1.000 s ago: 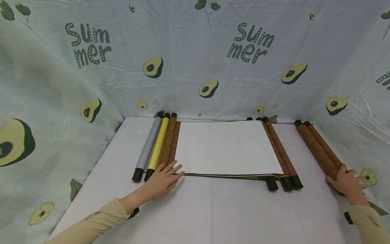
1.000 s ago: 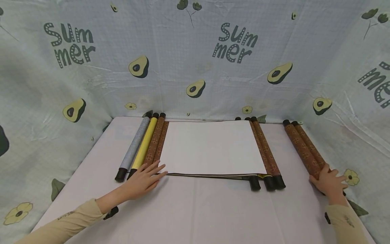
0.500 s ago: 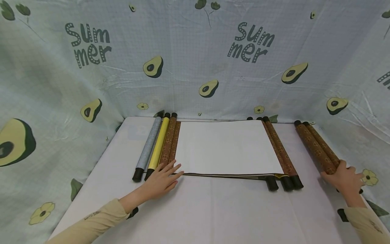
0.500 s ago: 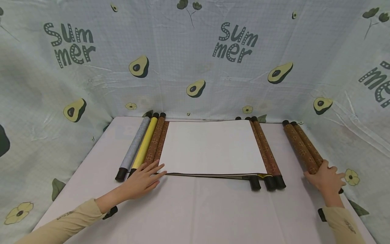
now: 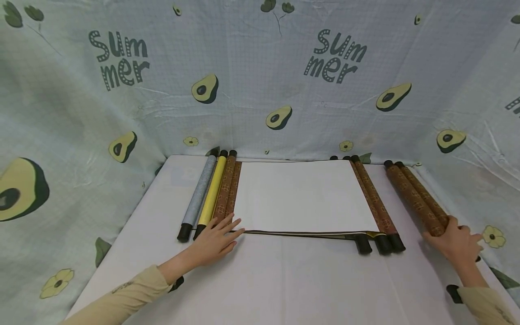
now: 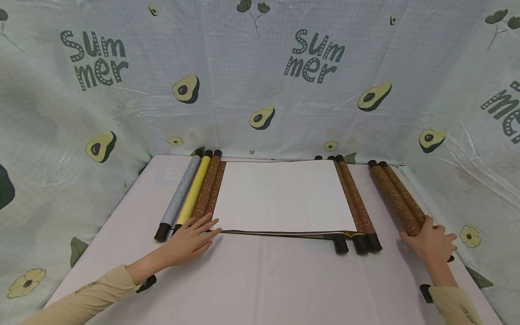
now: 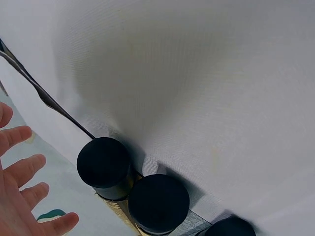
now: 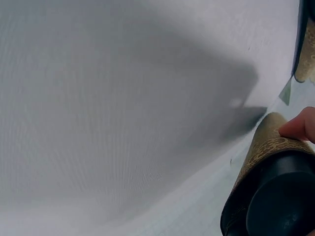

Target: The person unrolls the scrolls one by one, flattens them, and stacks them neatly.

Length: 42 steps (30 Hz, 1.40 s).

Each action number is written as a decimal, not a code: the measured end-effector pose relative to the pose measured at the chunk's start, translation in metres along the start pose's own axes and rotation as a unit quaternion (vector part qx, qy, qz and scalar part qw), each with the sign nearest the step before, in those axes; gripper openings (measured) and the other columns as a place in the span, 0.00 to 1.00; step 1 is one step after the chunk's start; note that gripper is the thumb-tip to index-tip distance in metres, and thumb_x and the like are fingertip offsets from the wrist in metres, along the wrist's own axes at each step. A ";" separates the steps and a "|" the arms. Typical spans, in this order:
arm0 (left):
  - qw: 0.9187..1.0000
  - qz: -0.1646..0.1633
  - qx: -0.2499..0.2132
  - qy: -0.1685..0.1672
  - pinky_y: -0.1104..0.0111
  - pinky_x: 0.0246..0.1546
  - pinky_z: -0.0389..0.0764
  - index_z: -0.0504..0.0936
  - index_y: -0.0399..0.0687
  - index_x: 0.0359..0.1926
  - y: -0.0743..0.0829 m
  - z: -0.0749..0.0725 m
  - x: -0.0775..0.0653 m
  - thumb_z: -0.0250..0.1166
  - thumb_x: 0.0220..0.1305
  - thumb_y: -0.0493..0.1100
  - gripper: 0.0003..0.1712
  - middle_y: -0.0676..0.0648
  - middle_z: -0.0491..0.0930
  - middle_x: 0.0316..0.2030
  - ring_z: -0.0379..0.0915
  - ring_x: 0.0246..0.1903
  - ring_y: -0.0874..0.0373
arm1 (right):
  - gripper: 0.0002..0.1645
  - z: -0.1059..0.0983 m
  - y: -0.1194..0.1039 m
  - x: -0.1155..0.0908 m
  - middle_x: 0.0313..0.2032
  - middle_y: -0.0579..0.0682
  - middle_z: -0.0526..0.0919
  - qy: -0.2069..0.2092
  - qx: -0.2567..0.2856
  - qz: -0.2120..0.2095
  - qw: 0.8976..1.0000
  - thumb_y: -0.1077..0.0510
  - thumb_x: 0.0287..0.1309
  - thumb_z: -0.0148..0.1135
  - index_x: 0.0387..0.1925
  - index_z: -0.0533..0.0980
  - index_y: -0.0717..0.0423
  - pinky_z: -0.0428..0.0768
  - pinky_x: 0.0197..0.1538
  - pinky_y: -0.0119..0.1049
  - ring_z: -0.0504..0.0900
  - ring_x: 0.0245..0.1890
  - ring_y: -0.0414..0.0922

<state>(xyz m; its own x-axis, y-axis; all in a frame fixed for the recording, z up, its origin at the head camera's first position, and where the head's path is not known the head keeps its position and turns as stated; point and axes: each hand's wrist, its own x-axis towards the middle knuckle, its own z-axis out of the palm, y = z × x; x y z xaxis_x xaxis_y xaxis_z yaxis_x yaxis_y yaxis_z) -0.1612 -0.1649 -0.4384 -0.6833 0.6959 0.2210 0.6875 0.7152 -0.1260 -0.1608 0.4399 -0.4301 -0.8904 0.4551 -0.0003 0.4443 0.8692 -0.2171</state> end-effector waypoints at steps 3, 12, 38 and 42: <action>1.000 0.002 0.001 0.004 0.49 0.54 0.65 0.70 0.54 0.58 0.000 0.000 0.000 0.52 0.63 0.51 0.22 0.46 0.67 0.60 0.57 0.63 0.48 | 0.53 0.000 -0.004 -0.003 0.48 0.83 0.55 0.010 0.007 0.002 1.000 0.40 0.45 0.59 0.60 0.49 0.71 0.62 0.36 0.65 0.57 0.44 0.80; 1.000 0.005 -0.001 0.008 0.49 0.54 0.65 0.70 0.55 0.58 0.001 0.001 0.000 0.53 0.63 0.51 0.23 0.46 0.67 0.60 0.57 0.63 0.48 | 0.54 -0.002 -0.018 -0.014 0.49 0.81 0.56 0.048 0.008 -0.042 0.998 0.39 0.45 0.59 0.62 0.49 0.66 0.64 0.31 0.64 0.59 0.43 0.79; 1.000 0.004 -0.013 0.002 0.48 0.55 0.64 0.70 0.54 0.58 0.005 0.001 0.004 0.52 0.63 0.51 0.23 0.46 0.66 0.61 0.56 0.64 0.49 | 0.43 -0.004 -0.104 -0.038 0.42 0.74 0.69 0.190 0.040 -0.236 0.952 0.49 0.33 0.64 0.54 0.63 0.62 0.64 0.24 0.58 0.64 0.34 0.71; 1.000 0.002 -0.014 -0.003 0.48 0.56 0.63 0.70 0.55 0.59 0.005 0.001 0.004 0.52 0.63 0.51 0.23 0.46 0.66 0.61 0.55 0.64 0.49 | 0.42 0.000 -0.117 -0.042 0.42 0.71 0.70 0.193 0.031 -0.259 0.946 0.49 0.33 0.64 0.54 0.64 0.61 0.65 0.25 0.57 0.65 0.34 0.68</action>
<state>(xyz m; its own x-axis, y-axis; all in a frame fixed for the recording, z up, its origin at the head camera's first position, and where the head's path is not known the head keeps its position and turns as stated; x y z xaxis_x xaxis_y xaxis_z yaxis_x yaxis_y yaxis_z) -0.1606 -0.1581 -0.4394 -0.6825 0.6985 0.2151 0.6963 0.7109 -0.0994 -0.1756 0.3192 -0.4043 -0.8795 0.0178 0.4755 -0.0597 0.9873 -0.1475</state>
